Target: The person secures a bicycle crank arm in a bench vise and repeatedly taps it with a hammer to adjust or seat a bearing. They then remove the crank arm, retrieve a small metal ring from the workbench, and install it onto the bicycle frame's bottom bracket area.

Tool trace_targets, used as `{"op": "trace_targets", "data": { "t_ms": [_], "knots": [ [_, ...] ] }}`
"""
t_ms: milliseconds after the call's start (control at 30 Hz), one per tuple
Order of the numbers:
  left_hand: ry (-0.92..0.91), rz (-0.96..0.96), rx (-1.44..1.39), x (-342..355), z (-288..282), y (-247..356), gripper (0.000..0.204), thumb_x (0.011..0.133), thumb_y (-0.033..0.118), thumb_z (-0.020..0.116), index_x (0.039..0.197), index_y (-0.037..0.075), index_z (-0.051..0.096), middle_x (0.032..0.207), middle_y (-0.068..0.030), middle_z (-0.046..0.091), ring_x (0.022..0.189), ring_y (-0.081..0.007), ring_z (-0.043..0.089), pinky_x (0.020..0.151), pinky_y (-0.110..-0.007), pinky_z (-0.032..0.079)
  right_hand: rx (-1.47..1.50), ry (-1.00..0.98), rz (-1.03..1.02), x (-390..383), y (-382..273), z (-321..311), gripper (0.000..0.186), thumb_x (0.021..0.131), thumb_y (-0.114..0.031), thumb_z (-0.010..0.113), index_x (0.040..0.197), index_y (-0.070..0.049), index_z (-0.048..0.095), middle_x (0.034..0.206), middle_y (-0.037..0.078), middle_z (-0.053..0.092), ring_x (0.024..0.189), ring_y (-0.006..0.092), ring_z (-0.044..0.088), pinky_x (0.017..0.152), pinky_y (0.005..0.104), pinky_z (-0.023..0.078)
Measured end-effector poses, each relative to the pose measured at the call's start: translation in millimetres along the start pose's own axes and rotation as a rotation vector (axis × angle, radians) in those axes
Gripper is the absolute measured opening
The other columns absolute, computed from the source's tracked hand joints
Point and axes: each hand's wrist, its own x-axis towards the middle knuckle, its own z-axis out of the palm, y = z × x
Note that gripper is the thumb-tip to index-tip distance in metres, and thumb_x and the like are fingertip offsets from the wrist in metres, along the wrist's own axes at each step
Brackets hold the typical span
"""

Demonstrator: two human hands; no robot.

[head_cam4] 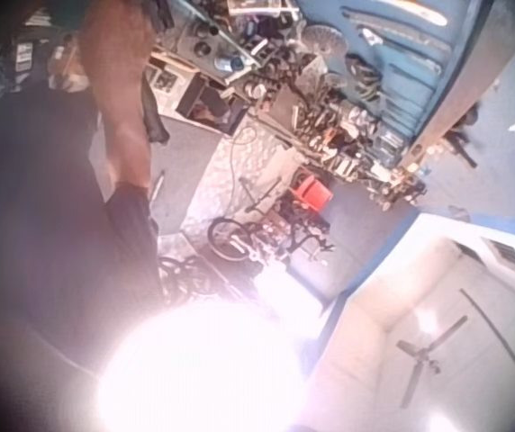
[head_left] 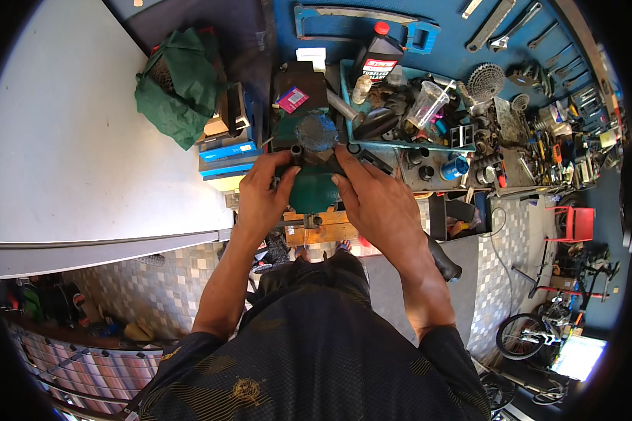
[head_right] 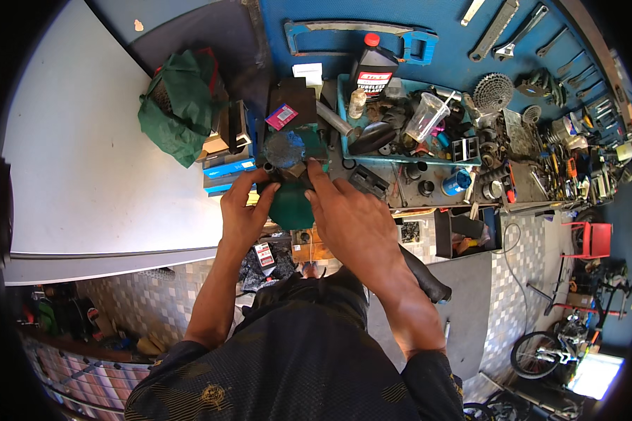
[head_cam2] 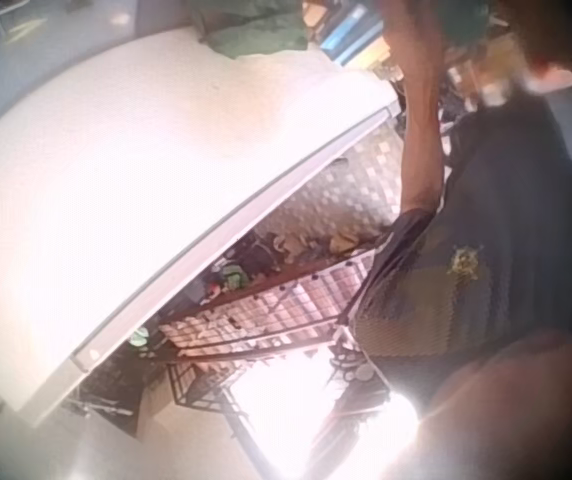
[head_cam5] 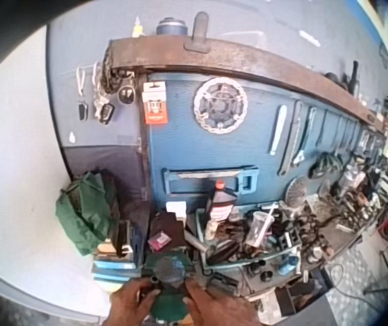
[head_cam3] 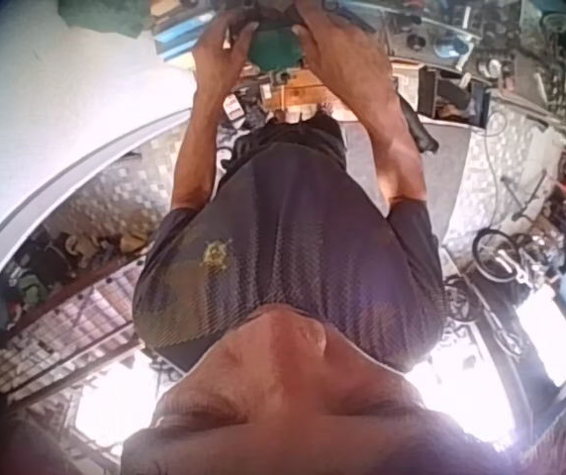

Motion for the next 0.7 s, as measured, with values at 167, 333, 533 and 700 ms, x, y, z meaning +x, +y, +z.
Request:
{"op": "trace_targets", "data": {
  "t_ms": [167,333,533,700],
  "knots": [
    [0.014,-0.004,-0.01,-1.4,0.8,-1.7,0.023,0.091,0.004,0.079,0.113,0.001,0.07,0.105,-0.0153,0.073,0.096,-0.0332,0.074,0.08,-0.039,0.058,0.018,0.047,0.018,-1.7,-3.3,-4.8,0.046,0.105,-0.028,0.061,0.147,-0.009,0.057,0.1,0.018,0.074,0.085,0.0416,0.072,0.074,0.053,0.057],
    [0.008,0.003,0.007,-0.5,0.3,-1.0,0.023,0.091,0.004,0.078,0.113,0.001,0.07,0.104,-0.0154,0.073,0.095,-0.033,0.074,0.08,-0.039,0.058,-0.01,-0.036,0.06,2.3,-4.1,2.5,0.046,0.105,-0.029,0.061,0.147,-0.01,0.057,0.1,0.018,0.074,0.085,0.0419,0.072,0.074,0.0533,0.057],
    [0.008,0.001,0.016,0.5,0.1,0.5,0.023,0.091,0.004,0.078,0.113,0.002,0.07,0.104,-0.0153,0.073,0.095,-0.0331,0.074,0.08,-0.039,0.058,-0.03,0.012,-0.049,2.8,-1.7,-6.0,0.05,0.107,-0.03,0.056,0.152,-0.008,0.05,0.097,0.019,0.072,0.08,0.042,0.073,0.07,0.0517,0.059],
    [0.006,0.003,0.02,-1.3,-0.4,-0.2,0.024,0.091,0.005,0.078,0.113,0.002,0.07,0.105,-0.0155,0.073,0.096,-0.0335,0.074,0.081,-0.039,0.058,-0.062,-0.001,-0.016,2.0,-4.1,-1.2,0.048,0.107,-0.03,0.058,0.15,-0.011,0.054,0.097,0.018,0.073,0.082,0.0413,0.073,0.071,0.0522,0.058]
  ]
}}
